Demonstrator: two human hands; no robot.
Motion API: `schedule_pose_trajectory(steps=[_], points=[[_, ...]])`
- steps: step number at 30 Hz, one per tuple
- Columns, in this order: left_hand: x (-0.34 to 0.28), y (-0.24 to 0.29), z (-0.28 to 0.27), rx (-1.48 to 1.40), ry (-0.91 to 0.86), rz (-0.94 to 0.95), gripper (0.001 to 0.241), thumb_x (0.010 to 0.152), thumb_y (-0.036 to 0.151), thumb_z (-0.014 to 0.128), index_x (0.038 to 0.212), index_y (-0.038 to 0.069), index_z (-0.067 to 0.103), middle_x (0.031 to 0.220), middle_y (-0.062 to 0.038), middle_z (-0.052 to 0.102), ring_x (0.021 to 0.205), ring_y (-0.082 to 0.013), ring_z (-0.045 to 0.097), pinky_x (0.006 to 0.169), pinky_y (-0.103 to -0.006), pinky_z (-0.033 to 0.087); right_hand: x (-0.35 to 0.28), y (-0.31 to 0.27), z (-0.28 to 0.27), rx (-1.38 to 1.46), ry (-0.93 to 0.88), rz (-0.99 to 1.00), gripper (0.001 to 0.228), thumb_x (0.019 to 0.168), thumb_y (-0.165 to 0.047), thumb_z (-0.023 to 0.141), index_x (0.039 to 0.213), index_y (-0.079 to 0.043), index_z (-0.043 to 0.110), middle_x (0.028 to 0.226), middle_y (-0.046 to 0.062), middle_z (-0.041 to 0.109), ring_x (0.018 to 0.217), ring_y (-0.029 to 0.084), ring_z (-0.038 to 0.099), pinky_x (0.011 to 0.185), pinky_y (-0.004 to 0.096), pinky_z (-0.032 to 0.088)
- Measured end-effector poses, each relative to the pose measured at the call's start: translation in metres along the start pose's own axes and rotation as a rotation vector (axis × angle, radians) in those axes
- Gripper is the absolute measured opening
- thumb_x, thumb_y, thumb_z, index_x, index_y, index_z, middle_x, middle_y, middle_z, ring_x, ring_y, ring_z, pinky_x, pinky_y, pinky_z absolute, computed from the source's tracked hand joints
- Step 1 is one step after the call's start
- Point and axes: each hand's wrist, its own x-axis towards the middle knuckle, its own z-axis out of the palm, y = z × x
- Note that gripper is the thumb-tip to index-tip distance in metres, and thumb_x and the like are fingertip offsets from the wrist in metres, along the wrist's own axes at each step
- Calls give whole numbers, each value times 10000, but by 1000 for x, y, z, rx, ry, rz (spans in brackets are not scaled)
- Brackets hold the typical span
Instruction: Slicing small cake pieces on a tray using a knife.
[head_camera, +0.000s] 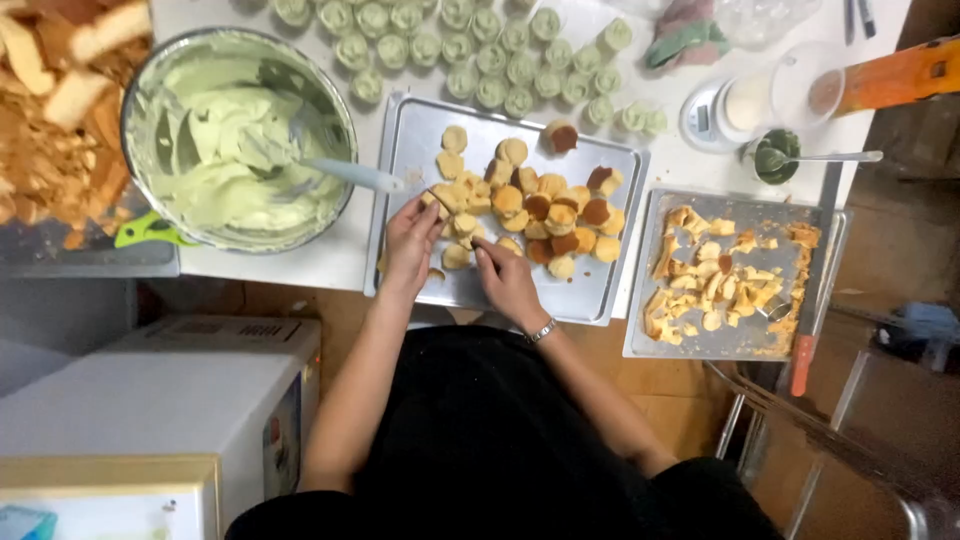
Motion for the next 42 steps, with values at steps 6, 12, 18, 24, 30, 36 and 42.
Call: schedule_pose_trajectory(steps=[6,12,18,24,30,36,42], points=[[14,-3,-25,-24,-53,-146,347,1027,111,597,1343,-32,597,1238,-100,694,1120,-175,680,991,-320,552,9,32,24,14,25,20,334,1025,-263,592,1225,-25,715,893,179,740,796,278,708,745,367,537],[23,-2,-29,157,3,-66,353,1010,136,647,1328,-13,621,1163,-63,708,1042,-147,682,901,-285,574,15,12,21,134,-42,225,362,1029,-286,557,1230,-21,701,752,109,702,671,185,654,661,332,509],[31,-3,-31,366,135,30,398,914,114,747,1286,41,625,1005,-41,693,836,-91,645,706,-241,534,20,20,17,172,6,115,370,1040,-278,542,1255,-22,701,713,39,643,660,134,622,628,304,487],[48,-16,-46,478,166,140,337,915,130,770,1202,-12,665,1022,-34,715,867,-68,663,765,-217,551,17,22,7,320,1,241,356,1040,-303,514,1128,-21,712,691,-25,597,575,79,509,545,281,422],[61,2,-22,652,198,293,397,888,83,797,1244,-14,650,1042,-30,689,879,-94,596,777,-235,513,2,59,2,372,51,62,426,1148,-308,481,887,-19,654,738,-42,597,658,33,549,601,233,456],[97,-4,-30,1327,94,815,338,980,92,659,1310,23,639,1397,-189,620,1296,-346,553,1100,-436,450,-12,80,-4,490,66,274,433,1114,-331,480,873,-20,660,624,-27,525,497,43,452,458,246,346],[92,24,-4,1446,-51,663,514,954,153,667,1407,-32,510,1435,-252,517,1332,-428,454,1113,-496,386,-27,81,-10,597,122,357,359,1094,-298,511,919,-24,664,648,-36,530,487,35,445,443,238,342]])
